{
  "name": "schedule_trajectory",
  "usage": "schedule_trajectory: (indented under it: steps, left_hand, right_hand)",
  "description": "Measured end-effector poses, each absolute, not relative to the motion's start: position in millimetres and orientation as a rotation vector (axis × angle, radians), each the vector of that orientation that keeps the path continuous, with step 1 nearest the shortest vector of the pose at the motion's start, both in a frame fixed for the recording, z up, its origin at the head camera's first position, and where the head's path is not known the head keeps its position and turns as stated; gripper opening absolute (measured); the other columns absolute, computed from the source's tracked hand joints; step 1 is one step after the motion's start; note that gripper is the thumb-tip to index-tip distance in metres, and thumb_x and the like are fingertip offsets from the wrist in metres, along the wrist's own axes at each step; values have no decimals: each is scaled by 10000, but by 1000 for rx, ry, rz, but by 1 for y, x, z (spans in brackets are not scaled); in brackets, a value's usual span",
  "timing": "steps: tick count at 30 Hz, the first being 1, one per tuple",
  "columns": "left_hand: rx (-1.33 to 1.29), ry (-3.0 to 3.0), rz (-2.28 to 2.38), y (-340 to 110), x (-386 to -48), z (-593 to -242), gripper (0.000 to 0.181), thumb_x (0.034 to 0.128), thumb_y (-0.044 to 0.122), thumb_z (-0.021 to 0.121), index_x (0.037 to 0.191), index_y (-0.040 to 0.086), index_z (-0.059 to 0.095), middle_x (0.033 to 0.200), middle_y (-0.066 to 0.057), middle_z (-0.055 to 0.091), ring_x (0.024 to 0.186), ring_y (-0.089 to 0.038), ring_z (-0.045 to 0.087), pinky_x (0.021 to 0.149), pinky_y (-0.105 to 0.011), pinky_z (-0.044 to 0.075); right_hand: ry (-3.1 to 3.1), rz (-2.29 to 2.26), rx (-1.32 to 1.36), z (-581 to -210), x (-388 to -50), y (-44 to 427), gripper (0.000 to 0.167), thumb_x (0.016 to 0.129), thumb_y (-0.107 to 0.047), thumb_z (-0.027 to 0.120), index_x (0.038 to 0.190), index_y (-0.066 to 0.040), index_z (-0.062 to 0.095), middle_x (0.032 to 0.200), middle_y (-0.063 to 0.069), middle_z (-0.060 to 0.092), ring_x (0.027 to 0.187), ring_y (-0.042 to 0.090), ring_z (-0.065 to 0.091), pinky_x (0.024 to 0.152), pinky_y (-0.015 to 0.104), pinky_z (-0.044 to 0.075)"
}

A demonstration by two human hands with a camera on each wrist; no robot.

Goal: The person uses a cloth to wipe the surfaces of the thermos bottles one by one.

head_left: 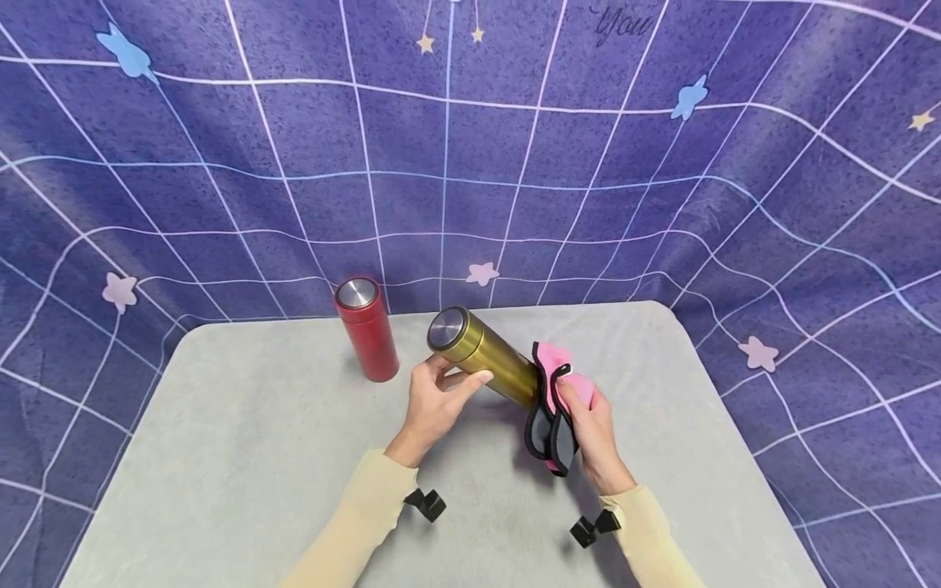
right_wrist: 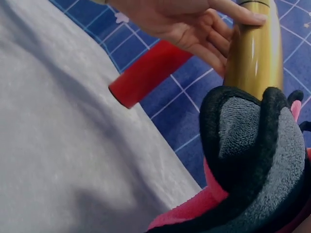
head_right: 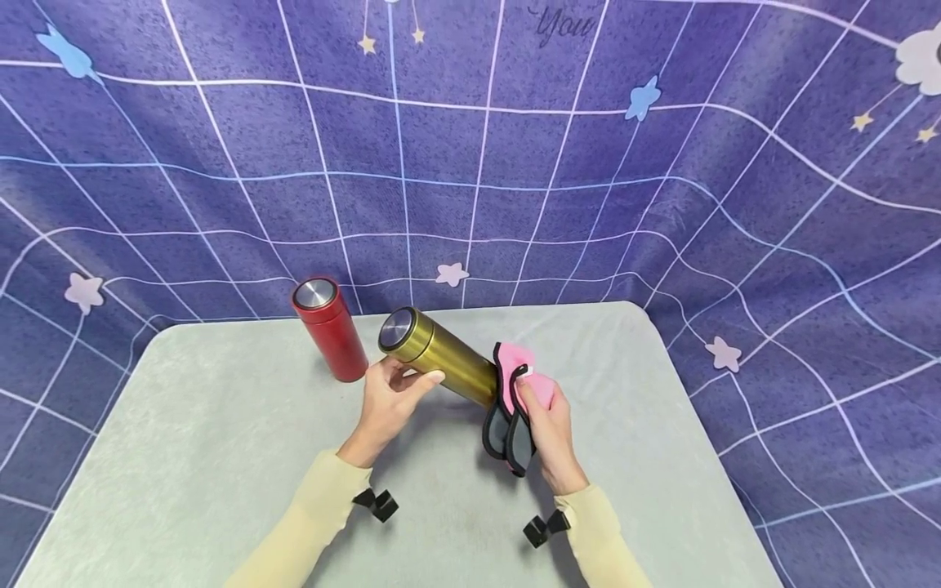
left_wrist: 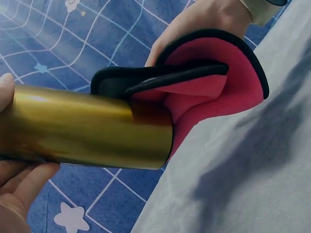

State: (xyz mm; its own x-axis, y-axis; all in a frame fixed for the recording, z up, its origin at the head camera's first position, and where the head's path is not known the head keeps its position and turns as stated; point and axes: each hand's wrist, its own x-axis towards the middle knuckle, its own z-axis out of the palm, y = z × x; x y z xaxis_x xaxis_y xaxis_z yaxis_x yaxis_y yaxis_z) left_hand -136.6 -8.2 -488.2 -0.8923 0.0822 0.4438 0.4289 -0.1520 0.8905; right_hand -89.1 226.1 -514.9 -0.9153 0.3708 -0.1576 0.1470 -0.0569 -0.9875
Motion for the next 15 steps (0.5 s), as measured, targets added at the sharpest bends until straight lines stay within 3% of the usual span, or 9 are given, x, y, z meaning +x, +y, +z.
schedule_trajectory:
  steps: [5, 15]
  left_hand:
    - [-556, -1955, -2129, -2, -138, -484, 298, 839, -23, 877, 1106, -35, 745, 1023, -100, 768, 924, -151, 759, 840, -376, 665]
    - [-487, -2126, -2116, 4, -149, -474, 364, 853, 165, 926, 1171, 79, 771, 1132, -85, 792, 933, -336, 806, 823, -369, 667]
  right_hand:
    - [-2016, 2109, -584, -518, -90, 234, 195, 1026, -231, 723, 1149, -91, 664, 885, -119, 654, 861, 52, 603, 782, 175, 517]
    - [-2001, 2101, -590, -518, -93, 251, 211, 1013, -247, 745, 1141, -103, 659, 914, -116, 665, 880, 49, 606, 796, 176, 512]
